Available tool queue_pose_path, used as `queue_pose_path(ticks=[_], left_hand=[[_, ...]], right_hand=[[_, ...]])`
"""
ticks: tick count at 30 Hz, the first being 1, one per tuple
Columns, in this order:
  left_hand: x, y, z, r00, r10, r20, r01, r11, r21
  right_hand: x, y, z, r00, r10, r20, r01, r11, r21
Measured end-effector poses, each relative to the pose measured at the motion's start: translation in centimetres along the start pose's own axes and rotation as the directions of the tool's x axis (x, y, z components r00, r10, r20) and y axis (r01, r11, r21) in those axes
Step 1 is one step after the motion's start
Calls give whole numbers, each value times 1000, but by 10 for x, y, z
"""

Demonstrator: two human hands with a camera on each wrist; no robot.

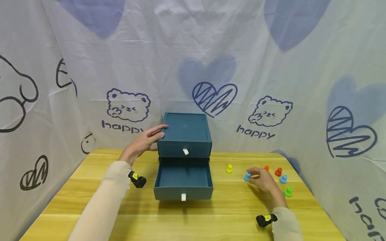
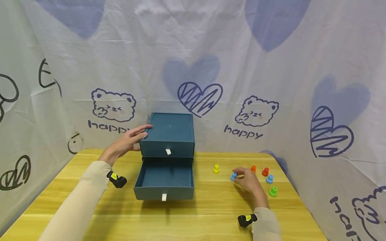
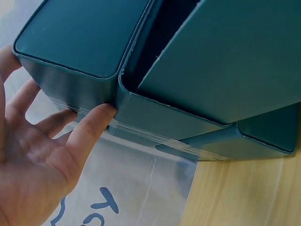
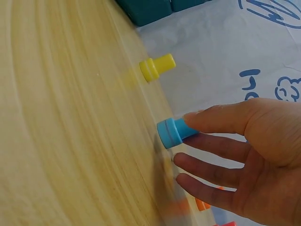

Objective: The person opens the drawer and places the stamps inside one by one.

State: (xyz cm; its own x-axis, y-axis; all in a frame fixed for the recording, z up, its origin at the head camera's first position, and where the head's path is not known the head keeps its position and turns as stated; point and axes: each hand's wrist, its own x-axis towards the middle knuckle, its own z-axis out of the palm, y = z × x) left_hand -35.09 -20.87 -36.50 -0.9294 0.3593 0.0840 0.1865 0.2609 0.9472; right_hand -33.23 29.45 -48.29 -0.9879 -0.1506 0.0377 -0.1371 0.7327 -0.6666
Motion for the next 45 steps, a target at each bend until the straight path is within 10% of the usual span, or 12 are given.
queue_pose_path(ticks=[16,45], left_hand=[[1,-1,-1,1000,-2,-5,2,1000,0],[1,-1,-2,1000,13,4,-13,1000,7]], right_hand=[[2,5,1,999,50,20,-50,999,-18],[-4,-27,-6,966,-182,182,180,983,24]])
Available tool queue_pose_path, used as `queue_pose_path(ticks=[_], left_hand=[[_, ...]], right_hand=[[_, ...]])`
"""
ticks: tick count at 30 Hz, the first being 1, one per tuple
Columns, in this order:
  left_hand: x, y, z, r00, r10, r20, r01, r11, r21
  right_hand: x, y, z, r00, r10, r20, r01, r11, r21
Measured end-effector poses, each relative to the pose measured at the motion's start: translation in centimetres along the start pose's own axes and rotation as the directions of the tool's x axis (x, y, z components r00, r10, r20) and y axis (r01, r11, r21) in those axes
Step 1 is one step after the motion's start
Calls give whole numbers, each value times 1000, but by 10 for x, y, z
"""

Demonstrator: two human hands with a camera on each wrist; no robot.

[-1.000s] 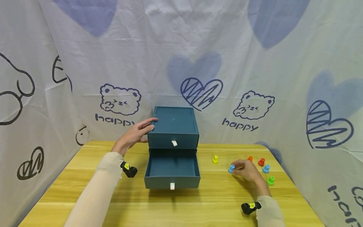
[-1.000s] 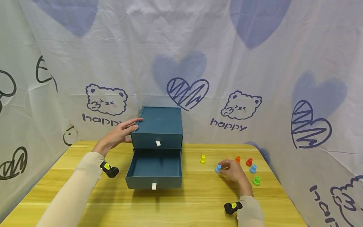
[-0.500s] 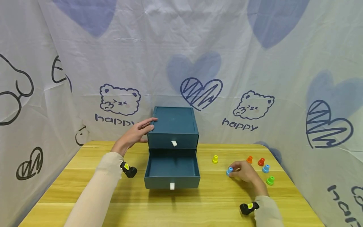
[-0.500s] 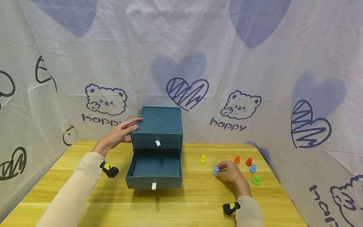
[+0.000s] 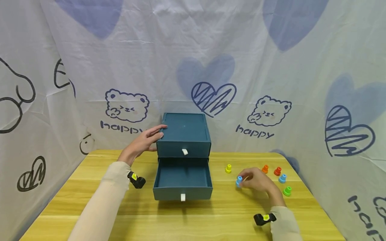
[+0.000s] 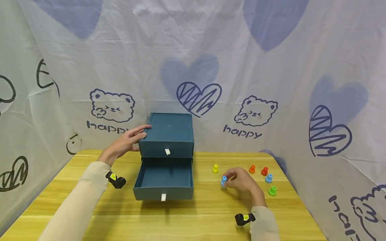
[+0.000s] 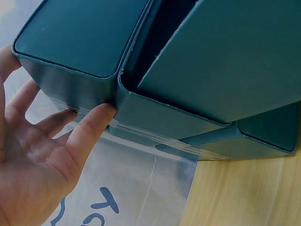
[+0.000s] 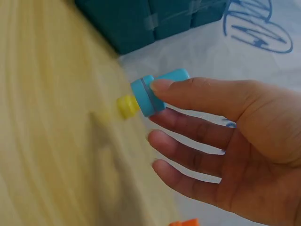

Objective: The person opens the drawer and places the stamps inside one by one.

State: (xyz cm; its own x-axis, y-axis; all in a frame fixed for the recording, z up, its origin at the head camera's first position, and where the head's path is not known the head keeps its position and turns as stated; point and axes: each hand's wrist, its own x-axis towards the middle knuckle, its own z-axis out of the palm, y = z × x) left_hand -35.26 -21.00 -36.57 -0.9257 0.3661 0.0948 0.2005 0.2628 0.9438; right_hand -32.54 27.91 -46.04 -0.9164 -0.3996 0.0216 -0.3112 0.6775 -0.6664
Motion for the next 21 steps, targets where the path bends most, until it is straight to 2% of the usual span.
queue_pose_path(ticks=[9,21], left_hand=[[0,0,0,1000,9,-1,-9,1000,7],[1,0,0,1000,1,1,-1,1000,4]], right_hand=[[0,-29,-8,989,-132,63,130,991,36],[2,-62,-15,980,-166,108,157,984,88]])
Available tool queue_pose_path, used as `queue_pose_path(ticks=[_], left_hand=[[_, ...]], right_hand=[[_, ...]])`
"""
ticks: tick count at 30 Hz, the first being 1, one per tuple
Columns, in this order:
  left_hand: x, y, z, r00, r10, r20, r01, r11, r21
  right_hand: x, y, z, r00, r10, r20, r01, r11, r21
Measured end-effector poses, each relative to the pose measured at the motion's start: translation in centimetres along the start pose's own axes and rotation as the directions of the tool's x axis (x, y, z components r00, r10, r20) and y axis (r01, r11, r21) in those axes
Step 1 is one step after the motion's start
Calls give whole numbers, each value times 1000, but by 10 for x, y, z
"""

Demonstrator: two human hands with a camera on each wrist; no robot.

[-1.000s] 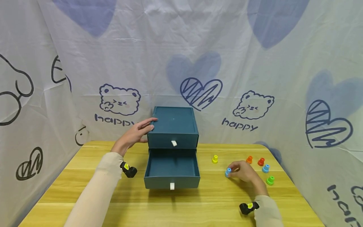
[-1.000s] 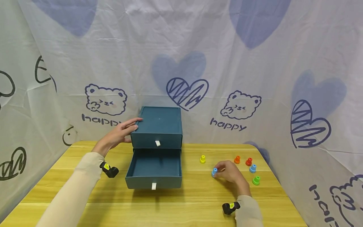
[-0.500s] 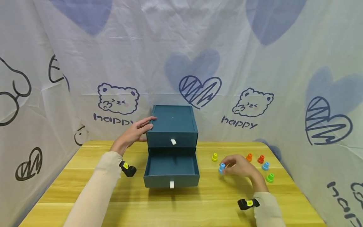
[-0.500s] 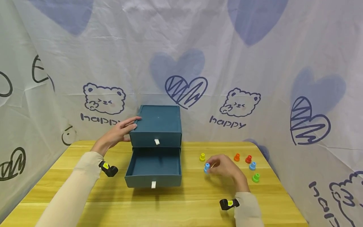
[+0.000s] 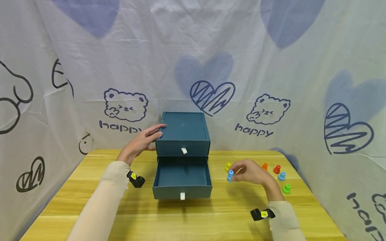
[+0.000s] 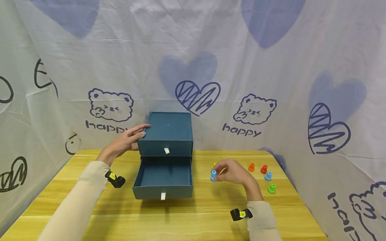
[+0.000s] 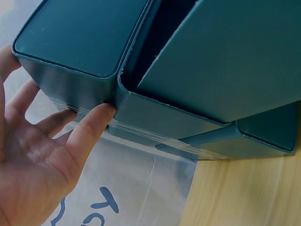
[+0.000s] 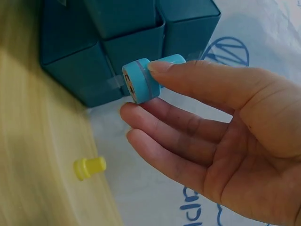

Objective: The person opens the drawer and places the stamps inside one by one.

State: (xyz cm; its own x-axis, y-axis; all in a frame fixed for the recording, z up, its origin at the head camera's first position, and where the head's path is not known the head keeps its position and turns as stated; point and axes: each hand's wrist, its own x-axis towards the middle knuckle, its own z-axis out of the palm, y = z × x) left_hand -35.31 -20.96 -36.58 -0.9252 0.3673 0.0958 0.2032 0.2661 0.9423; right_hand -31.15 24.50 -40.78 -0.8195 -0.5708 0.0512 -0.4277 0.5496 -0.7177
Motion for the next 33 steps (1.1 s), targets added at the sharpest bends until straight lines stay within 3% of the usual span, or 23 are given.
queue_pose_path(ticks=[14,33], left_hand=[[0,0,1,1000,-9,-8,9,1000,7],[-1,0,1,1000,-8,-1,8,1000,-1]], right_hand=[[8,-30,-4,997,-53,50,52,999,9],[29,-79,-14,983,15,185,-1,997,-77]])
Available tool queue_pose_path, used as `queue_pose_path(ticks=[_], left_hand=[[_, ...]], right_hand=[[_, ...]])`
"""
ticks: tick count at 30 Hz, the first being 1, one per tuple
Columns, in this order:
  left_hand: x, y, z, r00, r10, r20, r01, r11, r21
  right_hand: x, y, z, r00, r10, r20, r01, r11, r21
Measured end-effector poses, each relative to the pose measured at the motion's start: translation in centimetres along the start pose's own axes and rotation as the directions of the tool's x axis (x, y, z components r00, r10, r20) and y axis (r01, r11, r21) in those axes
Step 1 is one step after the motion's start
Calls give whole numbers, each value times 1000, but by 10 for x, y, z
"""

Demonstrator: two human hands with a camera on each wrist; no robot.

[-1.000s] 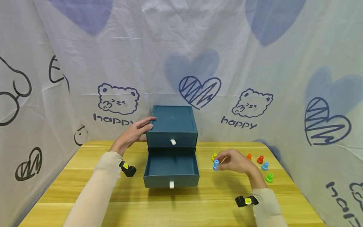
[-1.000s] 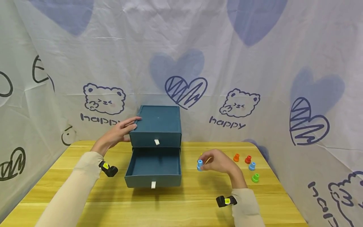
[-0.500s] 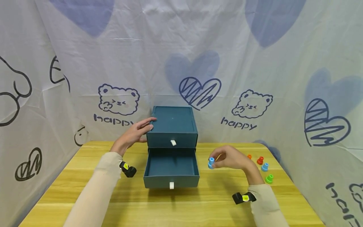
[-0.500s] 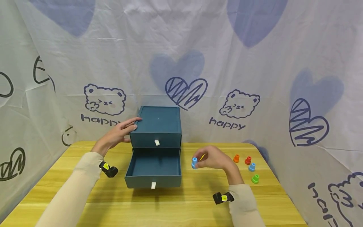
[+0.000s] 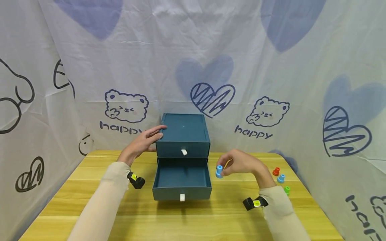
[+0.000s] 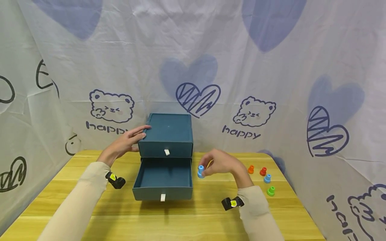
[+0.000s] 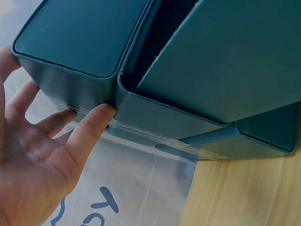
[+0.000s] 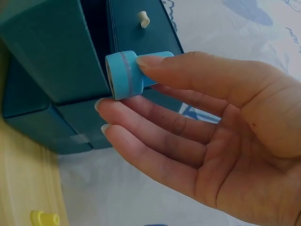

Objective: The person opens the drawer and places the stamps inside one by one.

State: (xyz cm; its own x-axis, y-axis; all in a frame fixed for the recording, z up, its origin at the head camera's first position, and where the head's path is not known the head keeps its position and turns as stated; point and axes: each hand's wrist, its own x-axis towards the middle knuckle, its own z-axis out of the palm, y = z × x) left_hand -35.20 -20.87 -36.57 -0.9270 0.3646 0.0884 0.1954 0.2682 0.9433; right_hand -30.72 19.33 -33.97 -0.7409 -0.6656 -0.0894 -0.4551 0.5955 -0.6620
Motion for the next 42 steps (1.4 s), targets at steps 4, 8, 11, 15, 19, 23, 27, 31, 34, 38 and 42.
queue_pose_path(ticks=[4,8,11,15,19,23,27,31,34,38,42], left_hand=[[-1,0,0,1000,7,1,-7,1000,-1],[-1,0,0,1000,9,-1,-9,1000,-4],[0,0,0,1000,9,0,-9,1000,1],[0,0,0,1000,6,-2,-6,1000,-1],[0,0,0,1000,11,-4,-11,1000,-2],[0,0,0,1000,12,-6,-12,1000,-3],[-1,0,0,1000,9,-7,-9,1000,-5],[-1,2,0,1000,10,-5,-10,1000,-2],[-1,2,0,1000,12,-4,-12,1000,-1],[0,1,0,1000,13,-4,-13,1000,-6],[1,0,0,1000,12,-8,-12,1000,-4]], right_hand=[[7,-9,-1,999,-22,33,22,1000,-2],[15,-17,-1,997,-41,57,43,999,-26],[21,-21,0,997,-41,65,44,998,-47],[30,-29,2,996,-30,82,35,997,-65],[39,-37,4,993,-35,112,43,997,-69],[48,-45,6,988,-51,148,62,996,-69],[55,-53,8,981,-66,183,79,995,-64],[60,-60,9,975,-95,202,111,991,-69],[63,-66,9,972,-115,205,134,988,-79],[69,-73,9,966,-144,217,168,981,-97],[77,-78,12,955,-173,241,204,973,-110]])
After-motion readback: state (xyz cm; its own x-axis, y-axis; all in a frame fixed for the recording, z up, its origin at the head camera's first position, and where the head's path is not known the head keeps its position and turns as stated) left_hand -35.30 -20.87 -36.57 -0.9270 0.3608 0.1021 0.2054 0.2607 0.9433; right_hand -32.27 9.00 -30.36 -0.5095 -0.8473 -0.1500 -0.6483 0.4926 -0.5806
